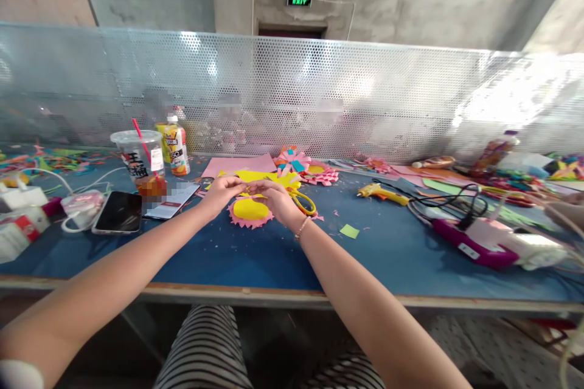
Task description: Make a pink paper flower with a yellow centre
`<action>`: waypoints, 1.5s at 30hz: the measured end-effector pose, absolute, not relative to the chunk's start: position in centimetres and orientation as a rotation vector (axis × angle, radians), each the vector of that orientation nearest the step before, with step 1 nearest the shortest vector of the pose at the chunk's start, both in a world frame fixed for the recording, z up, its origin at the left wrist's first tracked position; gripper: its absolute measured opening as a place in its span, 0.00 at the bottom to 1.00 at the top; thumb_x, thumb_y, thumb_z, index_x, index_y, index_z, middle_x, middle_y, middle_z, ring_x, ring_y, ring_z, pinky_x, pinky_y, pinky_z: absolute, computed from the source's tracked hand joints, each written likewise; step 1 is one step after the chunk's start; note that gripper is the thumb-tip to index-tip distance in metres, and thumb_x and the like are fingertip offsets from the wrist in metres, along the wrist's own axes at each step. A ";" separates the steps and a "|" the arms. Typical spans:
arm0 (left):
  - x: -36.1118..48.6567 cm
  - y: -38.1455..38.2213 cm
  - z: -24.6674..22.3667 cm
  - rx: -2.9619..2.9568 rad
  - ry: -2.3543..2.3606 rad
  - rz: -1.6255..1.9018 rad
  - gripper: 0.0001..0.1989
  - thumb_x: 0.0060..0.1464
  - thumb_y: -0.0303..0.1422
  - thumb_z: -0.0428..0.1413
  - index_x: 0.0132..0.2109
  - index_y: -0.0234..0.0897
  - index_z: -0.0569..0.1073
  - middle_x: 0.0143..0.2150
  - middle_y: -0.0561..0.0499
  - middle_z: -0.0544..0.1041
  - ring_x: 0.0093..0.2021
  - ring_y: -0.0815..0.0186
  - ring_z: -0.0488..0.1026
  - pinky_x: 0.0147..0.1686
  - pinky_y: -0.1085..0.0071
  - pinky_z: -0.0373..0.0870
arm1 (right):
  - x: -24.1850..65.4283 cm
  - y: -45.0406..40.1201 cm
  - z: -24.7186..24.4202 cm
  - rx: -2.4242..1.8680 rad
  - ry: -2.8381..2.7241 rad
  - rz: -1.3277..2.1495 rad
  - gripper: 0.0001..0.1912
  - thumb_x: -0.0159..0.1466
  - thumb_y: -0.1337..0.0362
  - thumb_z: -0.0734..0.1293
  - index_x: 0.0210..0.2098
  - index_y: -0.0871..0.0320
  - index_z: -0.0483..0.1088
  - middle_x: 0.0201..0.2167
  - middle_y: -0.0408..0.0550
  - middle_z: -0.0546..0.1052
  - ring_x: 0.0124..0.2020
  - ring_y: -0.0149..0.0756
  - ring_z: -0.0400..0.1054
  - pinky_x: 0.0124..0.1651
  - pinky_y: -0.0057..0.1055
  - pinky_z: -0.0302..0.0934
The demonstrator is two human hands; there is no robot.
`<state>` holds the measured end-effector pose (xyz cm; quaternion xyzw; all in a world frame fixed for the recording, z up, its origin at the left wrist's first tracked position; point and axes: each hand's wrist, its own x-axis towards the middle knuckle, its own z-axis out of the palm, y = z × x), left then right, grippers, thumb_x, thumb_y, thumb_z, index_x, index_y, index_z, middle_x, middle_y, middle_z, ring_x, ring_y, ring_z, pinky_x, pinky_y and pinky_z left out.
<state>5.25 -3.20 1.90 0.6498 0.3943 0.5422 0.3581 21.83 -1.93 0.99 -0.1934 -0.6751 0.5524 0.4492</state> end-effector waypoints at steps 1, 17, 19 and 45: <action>5.3 -3.1 1.8 1.640 1.007 1.392 0.10 0.42 0.35 0.56 0.31 0.32 0.74 0.29 0.48 0.76 0.31 0.67 0.71 0.32 0.71 0.65 | 21.9 -1.9 1.0 -0.476 -1.686 1.335 0.15 0.52 0.69 0.58 0.36 0.57 0.70 0.38 0.49 0.73 0.41 0.34 0.66 0.44 0.33 0.61; 5.0 -3.0 1.6 1.227 0.799 1.249 0.07 0.32 0.28 0.61 0.25 0.31 0.72 0.19 0.53 0.70 0.21 0.74 0.66 0.23 0.76 0.57 | 22.9 -2.0 1.6 -0.549 -2.025 0.736 0.16 0.54 0.70 0.58 0.37 0.56 0.73 0.32 0.46 0.72 0.35 0.32 0.66 0.42 0.32 0.61; 4.9 -3.0 1.5 1.242 0.808 1.226 0.07 0.32 0.28 0.60 0.24 0.31 0.71 0.18 0.54 0.69 0.20 0.76 0.64 0.22 0.77 0.55 | 22.9 -2.0 1.6 -0.548 -2.053 0.737 0.16 0.54 0.70 0.58 0.37 0.57 0.74 0.32 0.47 0.72 0.35 0.32 0.67 0.41 0.32 0.61; 4.3 -2.5 1.3 1.326 0.859 1.164 0.01 0.33 0.25 0.50 0.20 0.33 0.65 0.16 0.57 0.62 0.18 0.76 0.57 0.18 0.77 0.50 | 22.7 -2.1 1.7 -0.586 -1.991 0.866 0.09 0.55 0.65 0.61 0.32 0.60 0.71 0.30 0.46 0.71 0.33 0.30 0.67 0.38 0.29 0.61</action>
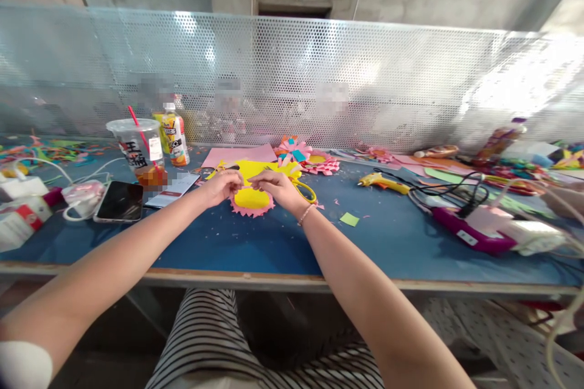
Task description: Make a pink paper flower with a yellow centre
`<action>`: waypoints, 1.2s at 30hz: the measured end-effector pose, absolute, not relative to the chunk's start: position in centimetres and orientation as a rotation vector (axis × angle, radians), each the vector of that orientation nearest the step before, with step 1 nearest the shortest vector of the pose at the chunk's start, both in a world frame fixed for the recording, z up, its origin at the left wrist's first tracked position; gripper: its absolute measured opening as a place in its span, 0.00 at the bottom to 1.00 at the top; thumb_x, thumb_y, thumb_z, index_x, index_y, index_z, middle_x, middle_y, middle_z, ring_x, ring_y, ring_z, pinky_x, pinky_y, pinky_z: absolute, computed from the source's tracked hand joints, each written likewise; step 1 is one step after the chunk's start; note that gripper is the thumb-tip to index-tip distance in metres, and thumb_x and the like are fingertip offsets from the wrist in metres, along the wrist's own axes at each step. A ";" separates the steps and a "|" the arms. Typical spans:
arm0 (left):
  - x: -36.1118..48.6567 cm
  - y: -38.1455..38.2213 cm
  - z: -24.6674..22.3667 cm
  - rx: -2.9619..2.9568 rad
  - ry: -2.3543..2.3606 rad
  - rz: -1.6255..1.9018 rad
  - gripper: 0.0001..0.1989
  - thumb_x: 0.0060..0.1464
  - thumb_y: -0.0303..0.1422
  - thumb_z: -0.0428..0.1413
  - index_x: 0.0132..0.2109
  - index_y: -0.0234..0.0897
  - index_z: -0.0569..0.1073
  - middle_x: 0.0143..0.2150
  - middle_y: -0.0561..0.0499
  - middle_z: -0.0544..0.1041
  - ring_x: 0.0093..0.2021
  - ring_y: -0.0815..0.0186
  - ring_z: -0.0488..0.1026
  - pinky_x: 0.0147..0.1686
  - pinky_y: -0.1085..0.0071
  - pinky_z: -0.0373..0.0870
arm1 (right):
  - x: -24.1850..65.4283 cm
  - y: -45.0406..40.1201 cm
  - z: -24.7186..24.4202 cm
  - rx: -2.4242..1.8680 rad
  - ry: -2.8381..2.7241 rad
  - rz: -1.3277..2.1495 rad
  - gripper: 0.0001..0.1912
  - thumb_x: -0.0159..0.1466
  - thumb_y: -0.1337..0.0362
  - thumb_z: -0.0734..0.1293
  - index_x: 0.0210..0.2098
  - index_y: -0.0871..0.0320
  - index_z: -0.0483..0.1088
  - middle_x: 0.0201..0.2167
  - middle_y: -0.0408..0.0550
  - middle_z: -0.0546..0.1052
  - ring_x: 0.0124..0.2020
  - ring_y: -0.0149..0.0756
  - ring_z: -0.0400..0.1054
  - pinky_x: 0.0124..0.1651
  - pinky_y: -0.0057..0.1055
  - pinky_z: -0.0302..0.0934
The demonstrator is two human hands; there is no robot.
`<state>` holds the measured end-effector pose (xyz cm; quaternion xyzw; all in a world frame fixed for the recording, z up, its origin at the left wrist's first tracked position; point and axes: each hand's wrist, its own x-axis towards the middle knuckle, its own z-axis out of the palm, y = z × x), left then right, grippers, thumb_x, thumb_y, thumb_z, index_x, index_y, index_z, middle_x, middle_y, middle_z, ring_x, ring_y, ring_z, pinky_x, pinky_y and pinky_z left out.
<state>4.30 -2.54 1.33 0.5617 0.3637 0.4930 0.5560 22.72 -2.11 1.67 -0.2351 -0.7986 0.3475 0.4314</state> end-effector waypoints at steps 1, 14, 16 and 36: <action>4.2 -2.5 1.4 1.327 0.867 1.179 0.01 0.33 0.25 0.49 0.19 0.34 0.64 0.16 0.57 0.61 0.17 0.76 0.57 0.17 0.77 0.49 | 22.6 -2.0 1.6 -0.613 -1.970 0.837 0.08 0.55 0.64 0.62 0.31 0.60 0.70 0.29 0.45 0.71 0.32 0.30 0.66 0.37 0.29 0.61; 2.8 -1.2 1.1 2.072 1.330 1.150 0.12 0.42 0.32 0.49 0.16 0.36 0.58 0.14 0.57 0.57 0.18 0.73 0.55 0.20 0.75 0.52 | 23.8 -1.8 1.9 -0.883 -2.375 0.384 0.10 0.57 0.63 0.61 0.30 0.58 0.73 0.31 0.46 0.76 0.32 0.32 0.69 0.39 0.29 0.61; 2.7 -1.4 1.1 2.340 1.367 1.069 0.07 0.41 0.32 0.52 0.20 0.35 0.66 0.18 0.54 0.66 0.22 0.71 0.62 0.24 0.74 0.57 | 24.1 -2.0 2.0 -0.815 -2.507 0.387 0.11 0.57 0.65 0.60 0.32 0.59 0.74 0.34 0.47 0.76 0.35 0.32 0.69 0.41 0.29 0.61; 3.5 -2.8 0.5 2.733 1.024 0.734 0.10 0.47 0.32 0.53 0.35 0.41 0.77 0.40 0.49 0.77 0.38 0.62 0.72 0.37 0.71 0.63 | 24.9 0.1 -0.1 -0.700 -2.644 -0.053 0.09 0.59 0.71 0.57 0.29 0.61 0.68 0.33 0.53 0.67 0.37 0.37 0.62 0.44 0.40 0.60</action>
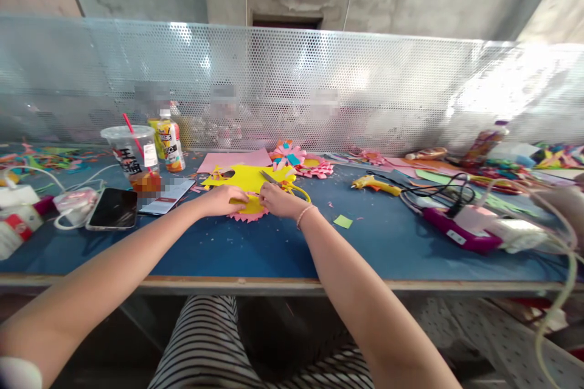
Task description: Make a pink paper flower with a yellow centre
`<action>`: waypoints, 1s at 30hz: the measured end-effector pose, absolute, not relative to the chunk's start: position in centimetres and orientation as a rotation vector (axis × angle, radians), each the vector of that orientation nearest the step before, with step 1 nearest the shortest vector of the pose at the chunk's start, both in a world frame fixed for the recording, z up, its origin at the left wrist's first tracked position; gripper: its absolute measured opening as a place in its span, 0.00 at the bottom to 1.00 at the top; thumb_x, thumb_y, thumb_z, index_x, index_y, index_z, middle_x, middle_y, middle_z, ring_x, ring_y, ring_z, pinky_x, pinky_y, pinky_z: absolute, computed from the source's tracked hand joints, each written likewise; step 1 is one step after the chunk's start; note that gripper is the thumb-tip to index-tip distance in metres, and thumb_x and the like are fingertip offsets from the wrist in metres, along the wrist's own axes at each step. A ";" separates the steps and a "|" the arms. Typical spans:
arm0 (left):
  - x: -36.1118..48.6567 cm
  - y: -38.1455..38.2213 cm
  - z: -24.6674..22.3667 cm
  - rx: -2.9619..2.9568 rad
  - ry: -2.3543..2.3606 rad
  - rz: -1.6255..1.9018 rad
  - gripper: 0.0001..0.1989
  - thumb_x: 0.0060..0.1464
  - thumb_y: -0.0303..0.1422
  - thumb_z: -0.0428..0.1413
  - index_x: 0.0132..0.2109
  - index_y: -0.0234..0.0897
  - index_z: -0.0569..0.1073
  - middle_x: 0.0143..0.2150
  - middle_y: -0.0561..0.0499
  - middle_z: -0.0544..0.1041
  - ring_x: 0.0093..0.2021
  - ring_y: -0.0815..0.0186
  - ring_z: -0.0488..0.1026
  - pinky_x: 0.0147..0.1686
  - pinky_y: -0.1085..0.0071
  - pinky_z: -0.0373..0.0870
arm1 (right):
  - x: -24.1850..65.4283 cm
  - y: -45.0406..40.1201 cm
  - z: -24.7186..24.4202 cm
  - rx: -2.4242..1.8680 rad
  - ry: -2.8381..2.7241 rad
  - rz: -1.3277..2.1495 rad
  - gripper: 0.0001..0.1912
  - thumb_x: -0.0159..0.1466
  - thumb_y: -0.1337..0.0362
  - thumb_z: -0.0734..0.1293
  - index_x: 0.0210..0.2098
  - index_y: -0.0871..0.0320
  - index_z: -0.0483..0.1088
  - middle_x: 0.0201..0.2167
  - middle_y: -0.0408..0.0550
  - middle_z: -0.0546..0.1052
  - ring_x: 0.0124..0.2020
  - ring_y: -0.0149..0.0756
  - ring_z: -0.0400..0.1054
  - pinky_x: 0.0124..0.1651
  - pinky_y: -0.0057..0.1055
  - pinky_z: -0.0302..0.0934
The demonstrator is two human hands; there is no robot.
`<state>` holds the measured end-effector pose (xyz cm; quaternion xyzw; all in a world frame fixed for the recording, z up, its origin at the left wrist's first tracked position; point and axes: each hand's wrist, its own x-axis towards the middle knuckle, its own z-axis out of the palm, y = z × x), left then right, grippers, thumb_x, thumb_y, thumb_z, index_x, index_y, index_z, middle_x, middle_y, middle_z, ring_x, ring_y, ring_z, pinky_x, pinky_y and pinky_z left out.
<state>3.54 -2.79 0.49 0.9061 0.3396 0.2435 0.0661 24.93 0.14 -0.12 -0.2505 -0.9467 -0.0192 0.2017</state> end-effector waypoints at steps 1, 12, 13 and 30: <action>3.5 -2.7 0.5 2.714 1.021 0.735 0.10 0.47 0.32 0.53 0.36 0.41 0.77 0.40 0.48 0.77 0.38 0.62 0.72 0.37 0.71 0.63 | 25.1 0.1 -0.1 -0.682 -2.626 -0.075 0.09 0.60 0.71 0.56 0.29 0.61 0.68 0.32 0.54 0.67 0.37 0.37 0.62 0.43 0.40 0.60; 3.6 -3.5 1.2 2.518 1.033 0.699 0.15 0.42 0.42 0.57 0.37 0.41 0.76 0.42 0.47 0.76 0.44 0.60 0.70 0.44 0.69 0.61 | 27.5 1.6 1.7 -1.152 -2.018 -0.051 0.08 0.57 0.72 0.53 0.28 0.58 0.61 0.23 0.50 0.65 0.27 0.38 0.59 0.33 0.38 0.57; 3.6 -3.7 1.3 2.498 1.053 0.692 0.16 0.40 0.43 0.58 0.37 0.41 0.76 0.42 0.48 0.75 0.45 0.60 0.70 0.45 0.69 0.61 | 27.8 1.7 2.0 -1.197 -1.928 -0.046 0.08 0.57 0.72 0.53 0.29 0.58 0.60 0.23 0.49 0.65 0.26 0.36 0.58 0.31 0.36 0.56; 4.1 -3.9 1.5 2.513 1.024 0.825 0.17 0.46 0.37 0.55 0.45 0.41 0.73 0.41 0.47 0.76 0.39 0.62 0.71 0.37 0.71 0.62 | 29.6 1.9 2.1 -1.286 -2.107 -0.102 0.14 0.48 0.76 0.58 0.32 0.62 0.70 0.35 0.53 0.73 0.38 0.38 0.67 0.43 0.33 0.59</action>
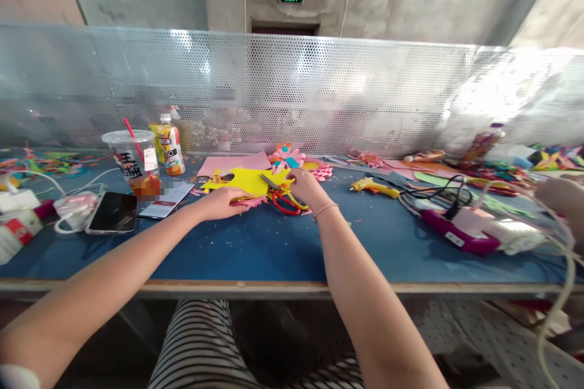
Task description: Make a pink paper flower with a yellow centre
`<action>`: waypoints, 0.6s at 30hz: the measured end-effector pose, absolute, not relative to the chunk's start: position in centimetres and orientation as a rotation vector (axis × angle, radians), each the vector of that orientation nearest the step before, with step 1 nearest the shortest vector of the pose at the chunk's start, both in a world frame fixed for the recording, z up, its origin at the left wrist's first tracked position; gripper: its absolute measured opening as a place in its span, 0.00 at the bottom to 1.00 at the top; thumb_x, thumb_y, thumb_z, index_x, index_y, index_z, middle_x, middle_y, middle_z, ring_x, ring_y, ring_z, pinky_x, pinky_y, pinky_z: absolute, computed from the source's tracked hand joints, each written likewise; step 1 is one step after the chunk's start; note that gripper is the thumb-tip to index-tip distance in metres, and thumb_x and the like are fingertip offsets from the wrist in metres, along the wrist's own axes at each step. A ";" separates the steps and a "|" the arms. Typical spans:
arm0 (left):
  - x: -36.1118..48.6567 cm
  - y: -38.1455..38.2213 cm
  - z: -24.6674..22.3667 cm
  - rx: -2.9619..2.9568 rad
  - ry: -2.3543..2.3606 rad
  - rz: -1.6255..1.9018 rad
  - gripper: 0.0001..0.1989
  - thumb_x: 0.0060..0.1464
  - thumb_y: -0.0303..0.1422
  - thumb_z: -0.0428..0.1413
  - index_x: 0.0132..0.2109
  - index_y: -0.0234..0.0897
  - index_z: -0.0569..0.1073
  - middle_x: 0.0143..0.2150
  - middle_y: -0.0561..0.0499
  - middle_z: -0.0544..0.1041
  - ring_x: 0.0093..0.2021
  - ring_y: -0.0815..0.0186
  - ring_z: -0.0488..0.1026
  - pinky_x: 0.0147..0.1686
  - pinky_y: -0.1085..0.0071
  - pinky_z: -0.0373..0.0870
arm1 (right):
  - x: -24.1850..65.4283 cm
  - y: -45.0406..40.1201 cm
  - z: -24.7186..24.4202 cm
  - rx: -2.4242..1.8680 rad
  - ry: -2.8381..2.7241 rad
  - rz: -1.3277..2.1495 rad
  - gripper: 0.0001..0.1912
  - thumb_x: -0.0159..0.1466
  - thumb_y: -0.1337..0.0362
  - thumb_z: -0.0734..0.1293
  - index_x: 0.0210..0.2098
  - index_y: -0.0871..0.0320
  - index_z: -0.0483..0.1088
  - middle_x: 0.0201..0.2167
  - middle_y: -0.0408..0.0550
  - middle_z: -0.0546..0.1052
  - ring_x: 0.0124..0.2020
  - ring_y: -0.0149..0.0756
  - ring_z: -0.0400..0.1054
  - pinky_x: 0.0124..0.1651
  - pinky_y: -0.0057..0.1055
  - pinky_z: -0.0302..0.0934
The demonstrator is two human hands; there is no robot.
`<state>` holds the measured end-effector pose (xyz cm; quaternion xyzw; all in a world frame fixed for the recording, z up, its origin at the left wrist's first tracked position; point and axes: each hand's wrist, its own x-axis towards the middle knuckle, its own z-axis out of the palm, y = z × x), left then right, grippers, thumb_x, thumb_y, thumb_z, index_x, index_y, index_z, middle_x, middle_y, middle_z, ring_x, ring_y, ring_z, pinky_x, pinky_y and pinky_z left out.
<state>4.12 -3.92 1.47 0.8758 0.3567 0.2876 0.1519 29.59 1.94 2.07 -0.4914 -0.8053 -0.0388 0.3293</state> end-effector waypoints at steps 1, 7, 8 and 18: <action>4.1 -3.7 1.5 2.440 1.037 0.864 0.17 0.46 0.37 0.54 0.45 0.40 0.73 0.41 0.47 0.76 0.38 0.62 0.72 0.37 0.71 0.63 | 28.9 1.7 2.0 -1.183 -2.133 -0.043 0.16 0.49 0.75 0.58 0.36 0.62 0.69 0.38 0.53 0.73 0.41 0.38 0.66 0.44 0.34 0.60; 3.7 -2.7 1.3 2.144 1.055 1.021 0.16 0.48 0.39 0.53 0.43 0.36 0.73 0.40 0.45 0.76 0.39 0.62 0.71 0.38 0.71 0.64 | 25.0 -0.2 0.7 -0.786 -2.388 0.155 0.29 0.50 0.69 0.64 0.52 0.57 0.60 0.51 0.53 0.66 0.53 0.41 0.59 0.54 0.41 0.53; 3.7 -2.7 1.3 2.155 1.041 1.008 0.16 0.49 0.39 0.52 0.42 0.36 0.73 0.38 0.46 0.76 0.39 0.62 0.71 0.38 0.71 0.64 | 24.5 -0.4 0.5 -0.789 -2.392 0.145 0.26 0.50 0.70 0.64 0.50 0.57 0.63 0.50 0.53 0.67 0.52 0.41 0.60 0.54 0.41 0.53; 4.0 -3.7 2.2 2.229 0.952 1.030 0.15 0.50 0.42 0.50 0.33 0.34 0.73 0.29 0.49 0.73 0.31 0.65 0.68 0.31 0.74 0.60 | 22.6 -1.3 1.2 -0.814 -2.120 0.256 0.15 0.50 0.71 0.62 0.38 0.59 0.66 0.35 0.47 0.72 0.36 0.34 0.66 0.40 0.31 0.59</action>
